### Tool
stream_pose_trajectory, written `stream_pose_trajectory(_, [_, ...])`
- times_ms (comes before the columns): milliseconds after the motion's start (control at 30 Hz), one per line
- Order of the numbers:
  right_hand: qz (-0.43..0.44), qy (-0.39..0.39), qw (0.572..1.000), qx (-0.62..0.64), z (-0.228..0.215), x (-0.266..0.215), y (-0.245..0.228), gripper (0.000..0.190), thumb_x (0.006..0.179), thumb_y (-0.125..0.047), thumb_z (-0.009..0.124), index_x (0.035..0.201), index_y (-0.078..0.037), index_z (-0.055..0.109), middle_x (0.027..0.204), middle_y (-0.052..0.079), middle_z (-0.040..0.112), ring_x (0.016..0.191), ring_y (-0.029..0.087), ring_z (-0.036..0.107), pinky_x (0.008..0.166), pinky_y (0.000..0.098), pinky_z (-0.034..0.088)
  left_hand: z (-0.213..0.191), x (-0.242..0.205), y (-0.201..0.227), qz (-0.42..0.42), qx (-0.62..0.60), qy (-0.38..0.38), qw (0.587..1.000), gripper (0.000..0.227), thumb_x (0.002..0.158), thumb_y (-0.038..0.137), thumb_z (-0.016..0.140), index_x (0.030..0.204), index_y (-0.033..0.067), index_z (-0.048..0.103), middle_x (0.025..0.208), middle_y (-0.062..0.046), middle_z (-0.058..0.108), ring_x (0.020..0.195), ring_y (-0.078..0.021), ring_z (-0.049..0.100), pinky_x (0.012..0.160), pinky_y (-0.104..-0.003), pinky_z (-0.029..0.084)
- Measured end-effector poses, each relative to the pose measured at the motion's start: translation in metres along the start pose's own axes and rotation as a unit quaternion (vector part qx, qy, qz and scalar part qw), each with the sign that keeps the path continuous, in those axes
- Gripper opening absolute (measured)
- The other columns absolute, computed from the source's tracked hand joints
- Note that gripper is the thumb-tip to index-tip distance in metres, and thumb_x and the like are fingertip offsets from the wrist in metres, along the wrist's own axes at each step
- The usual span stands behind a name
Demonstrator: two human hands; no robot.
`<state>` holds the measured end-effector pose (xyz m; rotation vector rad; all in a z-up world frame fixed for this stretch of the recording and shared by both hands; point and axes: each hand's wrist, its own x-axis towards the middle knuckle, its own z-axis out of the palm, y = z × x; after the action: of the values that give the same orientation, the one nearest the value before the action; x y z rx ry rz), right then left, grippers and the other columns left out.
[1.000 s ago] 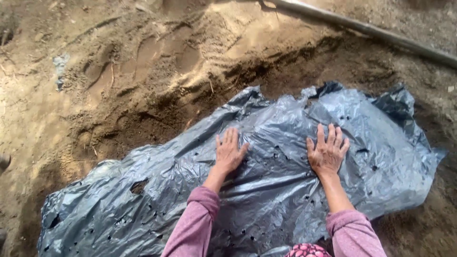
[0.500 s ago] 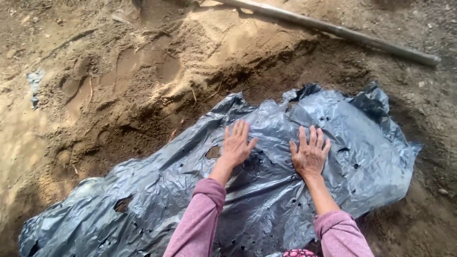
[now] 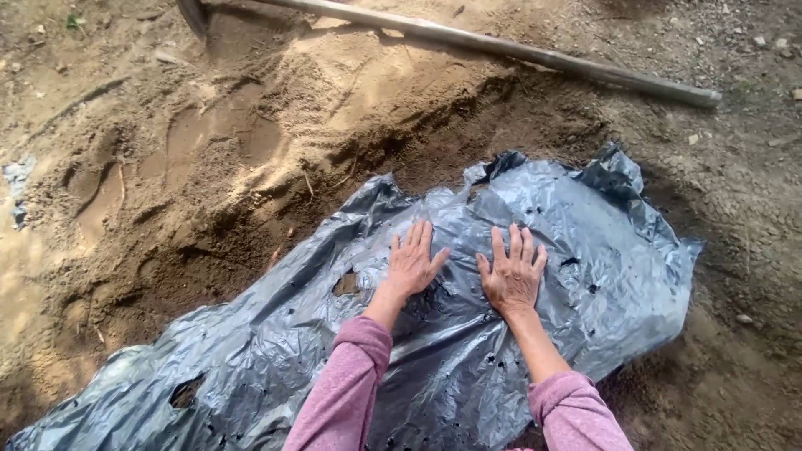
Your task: Laying and smoothing out a black plastic mulch sheet over a prepared soil bed.
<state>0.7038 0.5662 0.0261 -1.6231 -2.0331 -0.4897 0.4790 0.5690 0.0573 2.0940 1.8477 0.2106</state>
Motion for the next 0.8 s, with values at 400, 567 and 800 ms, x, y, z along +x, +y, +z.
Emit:
stream_pose_trajectory(400, [-0.003,0.014,1.0,0.011,0.0,0.0,-0.001,0.058,0.096,-0.055,0.053,0.141,-0.019,0.061,0.144,0.016,0.056,0.141,0.036,0.048,0.109,0.0626,0.033,0.003,-0.053,0.024,0.034,0.041,0.078,0.996,0.078,0.1,0.056,0.048,0.158,0.0047,0.037,0.161,-0.025,0.036,0.151,-0.0395,0.031,0.12,-0.066,0.015])
stream_pose_trajectory(567, [0.031,0.025,0.998,0.057,0.002,0.01,-0.009,0.059,0.102,-0.048,0.05,0.148,-0.012,0.054,0.15,0.021,0.047,0.141,0.042,0.042,0.106,0.068,0.029,0.014,-0.055,0.021,0.037,0.031,0.09,0.995,0.075,0.102,0.055,0.045,0.159,0.0073,0.036,0.164,-0.025,0.031,0.153,-0.0397,0.025,0.121,-0.065,0.015])
stream_pose_trajectory(800, [-0.047,-0.023,0.999,-0.008,0.049,0.062,-0.025,0.07,0.09,-0.056,0.057,0.148,-0.017,0.052,0.153,0.014,0.05,0.141,0.034,0.046,0.11,0.0642,0.029,0.02,-0.053,0.016,0.043,0.035,0.089,0.994,0.076,0.101,0.059,0.042,0.158,0.0086,0.037,0.164,-0.024,0.031,0.152,-0.0395,0.026,0.121,-0.064,0.013])
